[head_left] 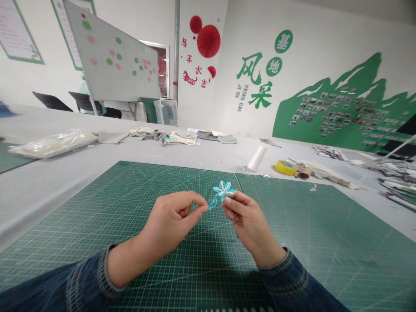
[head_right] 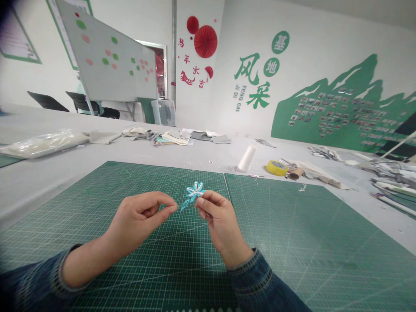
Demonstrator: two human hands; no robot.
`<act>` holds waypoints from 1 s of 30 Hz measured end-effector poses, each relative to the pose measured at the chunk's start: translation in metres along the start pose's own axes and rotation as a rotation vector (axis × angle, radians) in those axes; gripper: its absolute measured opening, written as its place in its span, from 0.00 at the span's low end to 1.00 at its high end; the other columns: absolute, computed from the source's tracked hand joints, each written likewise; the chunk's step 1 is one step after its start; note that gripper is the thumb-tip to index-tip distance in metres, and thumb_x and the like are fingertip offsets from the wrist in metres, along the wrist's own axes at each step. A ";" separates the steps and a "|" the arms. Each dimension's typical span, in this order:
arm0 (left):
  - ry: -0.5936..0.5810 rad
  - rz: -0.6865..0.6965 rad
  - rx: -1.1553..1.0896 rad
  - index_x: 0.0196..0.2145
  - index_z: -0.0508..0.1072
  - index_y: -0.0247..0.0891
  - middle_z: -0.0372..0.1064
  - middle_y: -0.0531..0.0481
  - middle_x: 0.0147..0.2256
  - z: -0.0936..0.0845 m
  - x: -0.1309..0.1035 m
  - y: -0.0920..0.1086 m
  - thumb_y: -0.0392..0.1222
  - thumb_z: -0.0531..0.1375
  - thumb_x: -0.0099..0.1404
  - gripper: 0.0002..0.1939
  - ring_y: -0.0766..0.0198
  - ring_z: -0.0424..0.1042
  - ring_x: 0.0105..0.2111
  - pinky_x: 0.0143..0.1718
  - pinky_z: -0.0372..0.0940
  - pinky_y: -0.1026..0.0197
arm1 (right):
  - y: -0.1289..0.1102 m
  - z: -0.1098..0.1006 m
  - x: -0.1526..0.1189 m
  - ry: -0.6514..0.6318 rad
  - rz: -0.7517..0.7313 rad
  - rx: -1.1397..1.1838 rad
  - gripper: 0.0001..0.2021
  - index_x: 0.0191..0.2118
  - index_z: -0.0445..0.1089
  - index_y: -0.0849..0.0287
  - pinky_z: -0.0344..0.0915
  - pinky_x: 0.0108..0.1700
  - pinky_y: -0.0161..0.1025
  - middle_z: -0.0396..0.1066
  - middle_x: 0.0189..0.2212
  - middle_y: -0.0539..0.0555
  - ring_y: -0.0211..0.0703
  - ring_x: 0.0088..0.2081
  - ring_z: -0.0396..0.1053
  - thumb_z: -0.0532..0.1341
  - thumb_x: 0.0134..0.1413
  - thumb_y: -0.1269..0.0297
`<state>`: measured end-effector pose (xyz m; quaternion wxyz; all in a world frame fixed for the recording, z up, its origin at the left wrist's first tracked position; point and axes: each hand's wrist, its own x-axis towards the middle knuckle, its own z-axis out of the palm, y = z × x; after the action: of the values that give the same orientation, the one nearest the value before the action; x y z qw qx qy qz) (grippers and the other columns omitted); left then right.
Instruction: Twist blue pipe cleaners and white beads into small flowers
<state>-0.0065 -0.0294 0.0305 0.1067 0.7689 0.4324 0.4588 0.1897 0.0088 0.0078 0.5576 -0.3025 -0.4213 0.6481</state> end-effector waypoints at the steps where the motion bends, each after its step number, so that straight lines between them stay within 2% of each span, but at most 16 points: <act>1: -0.012 0.013 0.002 0.31 0.76 0.41 0.64 0.60 0.21 0.000 0.000 0.000 0.37 0.61 0.65 0.04 0.73 0.56 0.20 0.25 0.53 0.67 | 0.000 0.000 0.000 0.003 -0.001 0.006 0.06 0.26 0.75 0.61 0.51 0.24 0.30 0.67 0.22 0.49 0.29 0.23 0.56 0.72 0.44 0.68; 4: -0.052 0.021 0.016 0.32 0.76 0.41 0.64 0.60 0.22 0.001 -0.001 -0.001 0.36 0.61 0.64 0.04 0.73 0.56 0.20 0.25 0.53 0.67 | -0.001 -0.001 0.000 0.020 0.004 0.033 0.05 0.27 0.76 0.61 0.52 0.24 0.29 0.69 0.23 0.49 0.30 0.23 0.57 0.72 0.43 0.69; 9: -0.097 -0.068 0.027 0.30 0.75 0.40 0.51 0.61 0.18 0.004 0.000 -0.005 0.38 0.61 0.64 0.05 0.72 0.53 0.19 0.23 0.50 0.66 | -0.003 0.000 0.000 0.007 0.004 0.055 0.05 0.27 0.76 0.61 0.50 0.24 0.30 0.67 0.22 0.48 0.29 0.22 0.55 0.72 0.43 0.69; 12: -0.109 -0.111 0.021 0.30 0.75 0.40 0.49 0.61 0.17 0.004 0.003 -0.007 0.38 0.60 0.64 0.06 0.72 0.52 0.19 0.23 0.49 0.67 | -0.004 0.000 0.000 -0.005 0.003 0.050 0.05 0.27 0.75 0.61 0.49 0.24 0.31 0.67 0.21 0.48 0.29 0.22 0.54 0.72 0.44 0.69; 21: 0.009 -0.115 0.007 0.29 0.75 0.39 0.44 0.61 0.18 -0.003 0.008 -0.010 0.41 0.61 0.64 0.07 0.71 0.49 0.19 0.21 0.48 0.67 | -0.005 0.001 -0.003 -0.027 0.006 0.000 0.05 0.26 0.74 0.60 0.48 0.24 0.32 0.66 0.21 0.47 0.30 0.22 0.54 0.71 0.45 0.68; 26: 0.017 -0.059 0.031 0.29 0.75 0.40 0.48 0.60 0.17 -0.007 0.006 -0.003 0.39 0.61 0.64 0.06 0.71 0.51 0.18 0.21 0.50 0.67 | -0.003 0.002 -0.002 0.031 -0.016 -0.052 0.06 0.27 0.74 0.60 0.49 0.25 0.33 0.67 0.21 0.48 0.31 0.22 0.55 0.71 0.44 0.67; 28: -0.013 -0.004 0.058 0.30 0.75 0.40 0.55 0.60 0.18 -0.005 0.004 0.000 0.37 0.61 0.64 0.05 0.71 0.54 0.19 0.22 0.52 0.67 | -0.003 0.002 -0.002 0.055 -0.020 -0.064 0.06 0.27 0.75 0.60 0.49 0.25 0.33 0.68 0.22 0.49 0.31 0.22 0.56 0.71 0.44 0.67; 30: -0.031 0.079 0.071 0.32 0.75 0.40 0.66 0.58 0.22 -0.002 0.001 0.001 0.35 0.60 0.65 0.04 0.71 0.61 0.21 0.26 0.57 0.66 | -0.002 0.002 -0.002 0.077 -0.021 -0.080 0.06 0.28 0.75 0.60 0.49 0.25 0.34 0.69 0.22 0.49 0.31 0.22 0.56 0.71 0.43 0.67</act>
<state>-0.0070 -0.0299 0.0322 0.0678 0.7957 0.4159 0.4350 0.1888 0.0065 0.0102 0.5677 -0.3450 -0.4283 0.6126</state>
